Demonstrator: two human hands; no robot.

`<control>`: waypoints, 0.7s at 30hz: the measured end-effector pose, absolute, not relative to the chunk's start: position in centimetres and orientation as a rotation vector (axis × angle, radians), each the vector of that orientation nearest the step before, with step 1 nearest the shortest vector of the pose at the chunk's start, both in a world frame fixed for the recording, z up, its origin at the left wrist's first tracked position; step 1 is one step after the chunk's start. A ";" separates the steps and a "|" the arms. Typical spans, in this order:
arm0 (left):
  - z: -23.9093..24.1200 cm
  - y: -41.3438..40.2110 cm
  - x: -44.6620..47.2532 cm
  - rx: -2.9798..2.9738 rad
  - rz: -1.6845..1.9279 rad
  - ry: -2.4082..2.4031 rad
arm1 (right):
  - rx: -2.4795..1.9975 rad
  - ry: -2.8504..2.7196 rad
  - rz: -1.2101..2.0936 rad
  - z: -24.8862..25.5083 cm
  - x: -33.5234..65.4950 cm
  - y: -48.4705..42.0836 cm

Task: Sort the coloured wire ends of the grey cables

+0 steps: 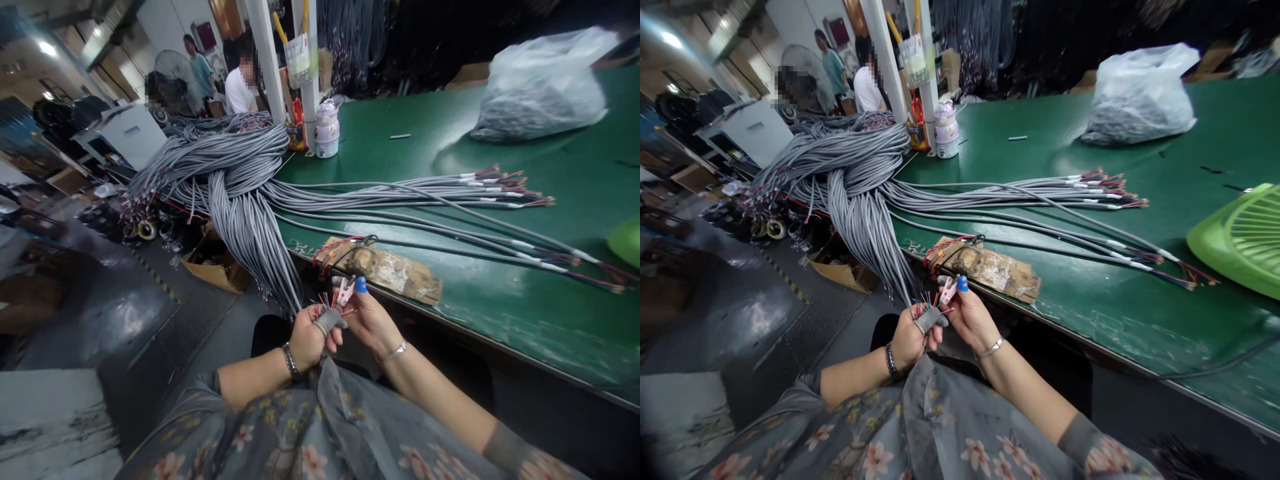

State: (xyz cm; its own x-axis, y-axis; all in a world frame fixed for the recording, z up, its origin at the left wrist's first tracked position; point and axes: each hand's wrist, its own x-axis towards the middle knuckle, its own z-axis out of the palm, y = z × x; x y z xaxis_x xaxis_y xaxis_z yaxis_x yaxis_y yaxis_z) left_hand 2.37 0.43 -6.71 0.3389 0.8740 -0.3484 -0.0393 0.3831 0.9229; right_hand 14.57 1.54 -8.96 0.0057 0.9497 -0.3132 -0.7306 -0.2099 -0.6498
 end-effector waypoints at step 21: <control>-6.5 0.3 1.0 1.252 0.347 1.034 | -1.039 -1.012 1.743 -7.7 16.8 -0.4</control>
